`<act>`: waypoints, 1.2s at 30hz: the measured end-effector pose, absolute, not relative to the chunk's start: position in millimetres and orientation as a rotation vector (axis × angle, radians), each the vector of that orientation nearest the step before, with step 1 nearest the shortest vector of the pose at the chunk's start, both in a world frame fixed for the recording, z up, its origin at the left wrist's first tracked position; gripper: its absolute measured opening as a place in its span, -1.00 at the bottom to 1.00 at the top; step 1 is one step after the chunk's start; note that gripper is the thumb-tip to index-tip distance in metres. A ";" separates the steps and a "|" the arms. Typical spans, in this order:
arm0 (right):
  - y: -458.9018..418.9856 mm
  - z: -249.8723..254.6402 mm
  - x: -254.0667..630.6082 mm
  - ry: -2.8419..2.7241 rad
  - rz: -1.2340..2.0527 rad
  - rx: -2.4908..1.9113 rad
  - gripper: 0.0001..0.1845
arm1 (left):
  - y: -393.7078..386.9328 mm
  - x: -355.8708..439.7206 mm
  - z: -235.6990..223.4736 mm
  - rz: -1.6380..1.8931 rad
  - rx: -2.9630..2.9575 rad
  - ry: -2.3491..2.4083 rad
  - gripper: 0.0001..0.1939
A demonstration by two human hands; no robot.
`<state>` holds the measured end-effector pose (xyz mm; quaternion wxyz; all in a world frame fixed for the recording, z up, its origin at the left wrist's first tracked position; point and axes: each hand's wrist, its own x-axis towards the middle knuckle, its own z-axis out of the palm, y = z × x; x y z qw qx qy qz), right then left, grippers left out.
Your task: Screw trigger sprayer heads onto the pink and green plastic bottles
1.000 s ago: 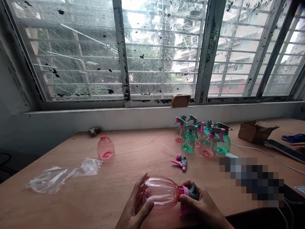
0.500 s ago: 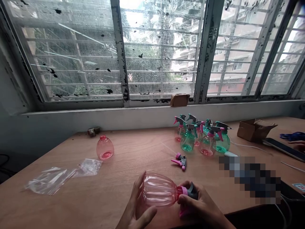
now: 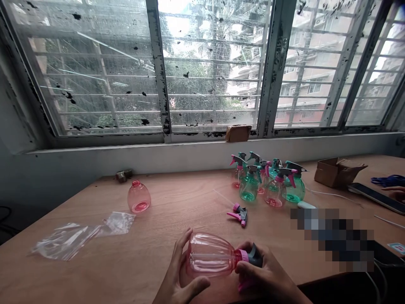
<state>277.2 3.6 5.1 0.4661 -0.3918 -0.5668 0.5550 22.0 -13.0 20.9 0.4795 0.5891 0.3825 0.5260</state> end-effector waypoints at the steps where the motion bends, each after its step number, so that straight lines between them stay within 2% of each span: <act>1: 3.1 5.7 277.0 -1.383 1.365 -0.962 -0.56 | -12.2 22.0 22.6 1.266 1.399 0.936 -0.15; 6: 1.5 8.8 276.2 -1.383 1.318 -0.977 -0.57 | -10.8 22.4 22.8 1.245 1.369 0.929 -0.34; 14: 4.3 3.7 278.1 -1.380 1.371 -0.960 -0.55 | -19.8 23.5 20.2 1.373 1.595 0.850 -0.30; 19: 5.2 2.4 278.1 -1.407 1.330 -0.973 -0.55 | -14.3 20.6 24.4 1.343 1.381 0.853 -0.55; 24: 4.9 1.7 277.9 -1.398 1.347 -0.966 -0.54 | -6.6 20.3 16.2 1.299 1.327 0.928 -0.33; 29: 5.1 1.6 276.6 -1.337 1.395 -0.926 -0.54 | -6.3 18.5 16.3 1.178 1.373 1.008 -0.34; 36: 5.6 0.3 276.9 -1.326 1.380 -0.947 -0.54 | -14.9 24.1 17.2 1.280 1.468 0.807 -0.32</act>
